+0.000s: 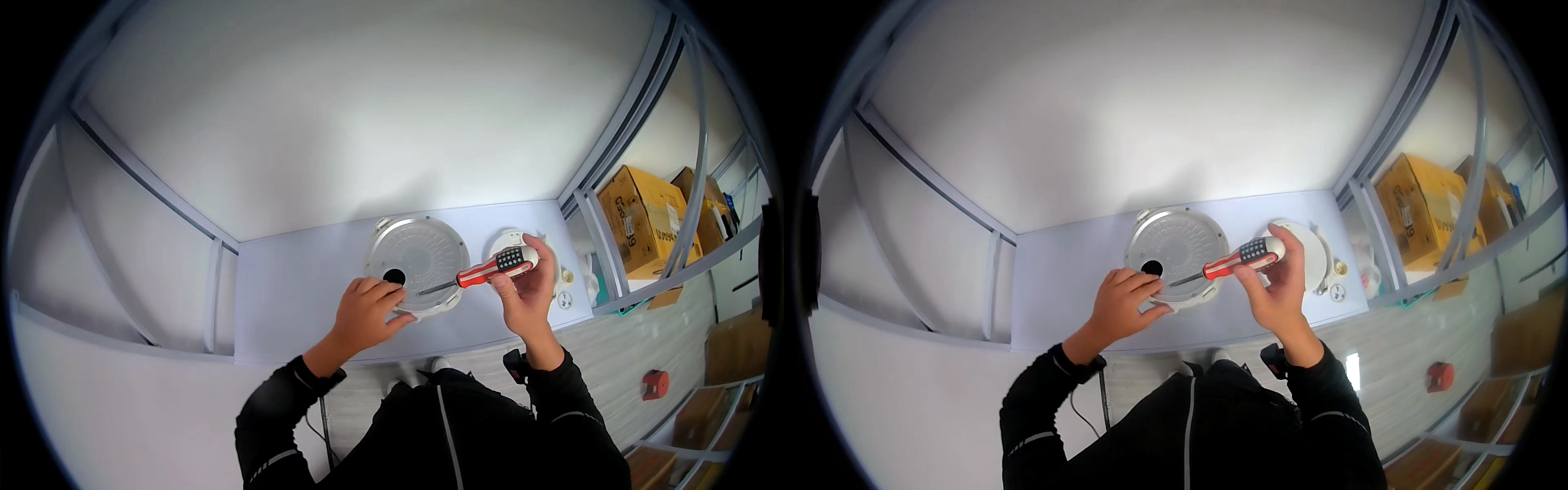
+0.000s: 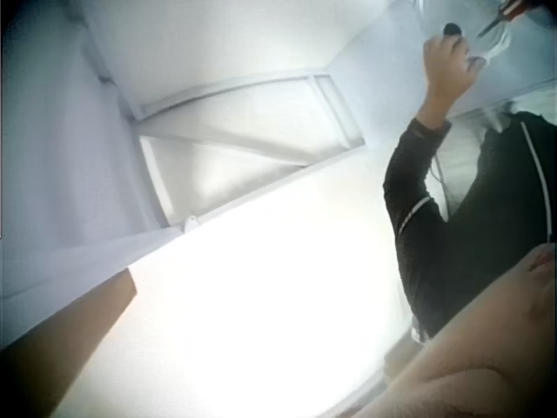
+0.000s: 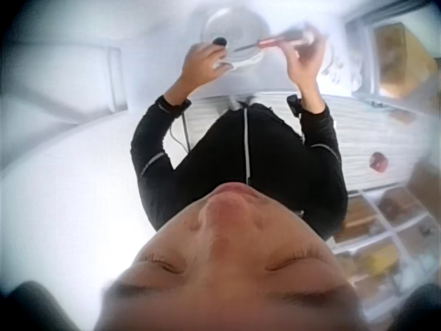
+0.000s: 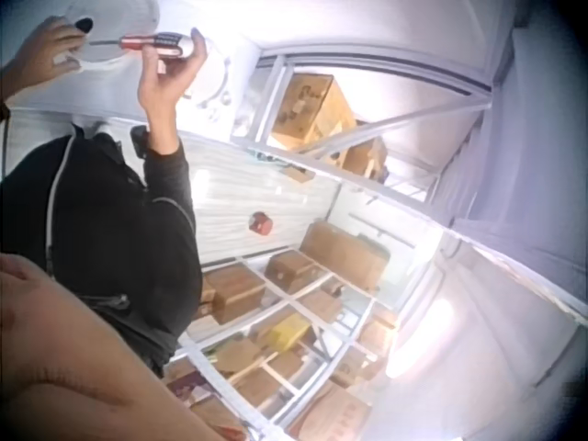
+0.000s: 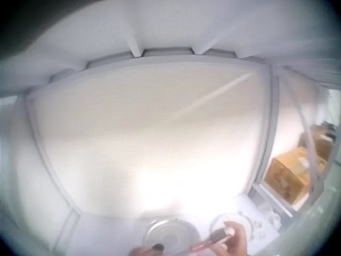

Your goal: The person uses a screwdriver to remove screws from a white plastic light fixture cover, separates the cover from the base, and then reattaches the cover by screwing it back in place. The person handles the fixture parts and a small white plastic ring during the process.

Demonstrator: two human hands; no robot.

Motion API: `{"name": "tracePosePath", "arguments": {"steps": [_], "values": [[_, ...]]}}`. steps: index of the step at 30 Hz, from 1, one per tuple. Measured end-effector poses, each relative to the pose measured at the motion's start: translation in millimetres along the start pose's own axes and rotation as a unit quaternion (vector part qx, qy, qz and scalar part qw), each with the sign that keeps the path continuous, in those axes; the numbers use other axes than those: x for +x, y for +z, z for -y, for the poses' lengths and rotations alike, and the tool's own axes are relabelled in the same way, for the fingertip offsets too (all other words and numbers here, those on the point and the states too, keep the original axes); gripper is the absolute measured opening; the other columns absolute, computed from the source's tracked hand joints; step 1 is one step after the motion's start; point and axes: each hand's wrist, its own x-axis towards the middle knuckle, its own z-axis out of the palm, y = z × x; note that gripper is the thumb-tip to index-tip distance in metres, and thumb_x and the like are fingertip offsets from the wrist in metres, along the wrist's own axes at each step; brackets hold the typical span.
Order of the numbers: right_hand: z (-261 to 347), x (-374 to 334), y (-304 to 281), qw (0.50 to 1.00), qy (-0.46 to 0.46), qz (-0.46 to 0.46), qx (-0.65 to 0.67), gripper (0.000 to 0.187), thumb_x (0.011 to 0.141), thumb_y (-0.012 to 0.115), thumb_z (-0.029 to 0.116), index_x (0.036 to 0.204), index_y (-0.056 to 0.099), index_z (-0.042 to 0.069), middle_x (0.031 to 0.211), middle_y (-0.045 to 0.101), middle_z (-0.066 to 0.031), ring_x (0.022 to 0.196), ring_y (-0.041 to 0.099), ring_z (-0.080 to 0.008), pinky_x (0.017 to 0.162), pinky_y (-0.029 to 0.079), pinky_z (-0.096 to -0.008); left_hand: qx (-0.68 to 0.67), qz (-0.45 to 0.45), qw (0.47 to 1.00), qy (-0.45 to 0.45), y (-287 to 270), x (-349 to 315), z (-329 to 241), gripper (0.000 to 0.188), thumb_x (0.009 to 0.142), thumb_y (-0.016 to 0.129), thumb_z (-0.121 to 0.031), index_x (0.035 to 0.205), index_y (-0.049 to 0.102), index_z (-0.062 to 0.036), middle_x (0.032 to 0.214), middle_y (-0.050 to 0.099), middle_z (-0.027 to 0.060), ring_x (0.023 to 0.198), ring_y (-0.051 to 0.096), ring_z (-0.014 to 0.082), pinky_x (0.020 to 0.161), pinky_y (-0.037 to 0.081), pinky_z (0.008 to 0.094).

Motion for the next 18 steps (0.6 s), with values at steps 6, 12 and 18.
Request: {"name": "tracePosePath", "arguments": {"steps": [6,12,18], "values": [[-9,4,-10,0.998,-0.019,0.041,-0.046,0.072,0.093,0.080,0.004,0.151,0.038,0.001,0.118,0.065,-0.0124,0.108,0.068,-0.0206,0.096,0.057,-0.0377,-0.002,0.098,0.995,0.027,-10,17,10,0.037,0.079,0.085,-0.021,0.115,0.078,-0.0120,0.118,0.075,-0.0003,0.106,0.064,0.0207,0.094,0.052,0.0369],[-22,18,-16,0.994,-0.028,0.105,-0.020,0.072,0.091,0.083,0.005,0.150,0.041,-0.001,0.122,0.065,-0.0149,0.110,0.068,-0.0212,0.098,0.057,-0.0387,-0.044,0.274,0.961,-0.005,-30,59,18,0.042,0.083,0.081,-0.014,0.125,0.075,-0.0130,0.127,0.074,0.0009,0.114,0.066,0.0219,0.098,0.055,0.0382],[-35,41,-22,0.984,-0.088,0.153,-0.020,0.074,0.090,0.085,0.007,0.149,0.042,-0.001,0.128,0.065,-0.0189,0.115,0.068,-0.0252,0.099,0.057,-0.0398,0.016,0.273,0.962,-0.008,-32,78,28,0.032,0.086,0.078,-0.014,0.118,0.076,-0.0172,0.112,0.078,0.0036,0.100,0.073,0.0258,0.087,0.059,0.0403]]}}
